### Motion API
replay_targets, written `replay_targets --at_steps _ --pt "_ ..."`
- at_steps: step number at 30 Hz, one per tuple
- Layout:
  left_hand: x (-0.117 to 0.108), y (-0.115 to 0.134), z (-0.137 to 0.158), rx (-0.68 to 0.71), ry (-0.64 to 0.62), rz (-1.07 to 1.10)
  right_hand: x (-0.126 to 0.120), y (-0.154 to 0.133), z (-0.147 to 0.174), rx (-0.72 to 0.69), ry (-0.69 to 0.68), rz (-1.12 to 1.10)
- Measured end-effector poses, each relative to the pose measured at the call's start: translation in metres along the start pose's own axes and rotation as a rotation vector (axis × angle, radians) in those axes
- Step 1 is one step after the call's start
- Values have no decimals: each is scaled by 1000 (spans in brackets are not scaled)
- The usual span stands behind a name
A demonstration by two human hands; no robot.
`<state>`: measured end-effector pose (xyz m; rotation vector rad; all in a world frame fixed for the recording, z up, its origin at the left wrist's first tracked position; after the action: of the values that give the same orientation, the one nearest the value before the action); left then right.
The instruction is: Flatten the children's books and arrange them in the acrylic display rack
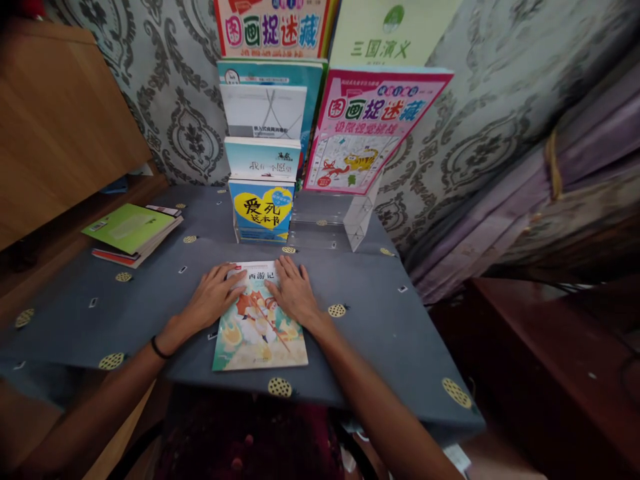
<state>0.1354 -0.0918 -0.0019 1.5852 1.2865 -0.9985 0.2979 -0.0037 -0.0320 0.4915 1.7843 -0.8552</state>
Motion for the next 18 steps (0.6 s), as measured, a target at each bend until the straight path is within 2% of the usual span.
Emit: replay_targets --at_steps 6,18 --pt "-1 6 4 -1 -66 -15 -4 -4 0 10 -16 11" --pt "0 8 3 14 -61 41 -4 -5 0 4 0 17"
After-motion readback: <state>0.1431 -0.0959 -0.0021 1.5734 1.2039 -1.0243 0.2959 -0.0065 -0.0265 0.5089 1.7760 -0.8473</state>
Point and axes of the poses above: each hand's wrist, its own z-axis away from the middle knuckle, its own x-axis out of the palm, y = z × x, the point moved 7 cm from there along -z, towards the middle knuckle, and after that the axes turned 3 degrees about y, right-handed, at the moved point
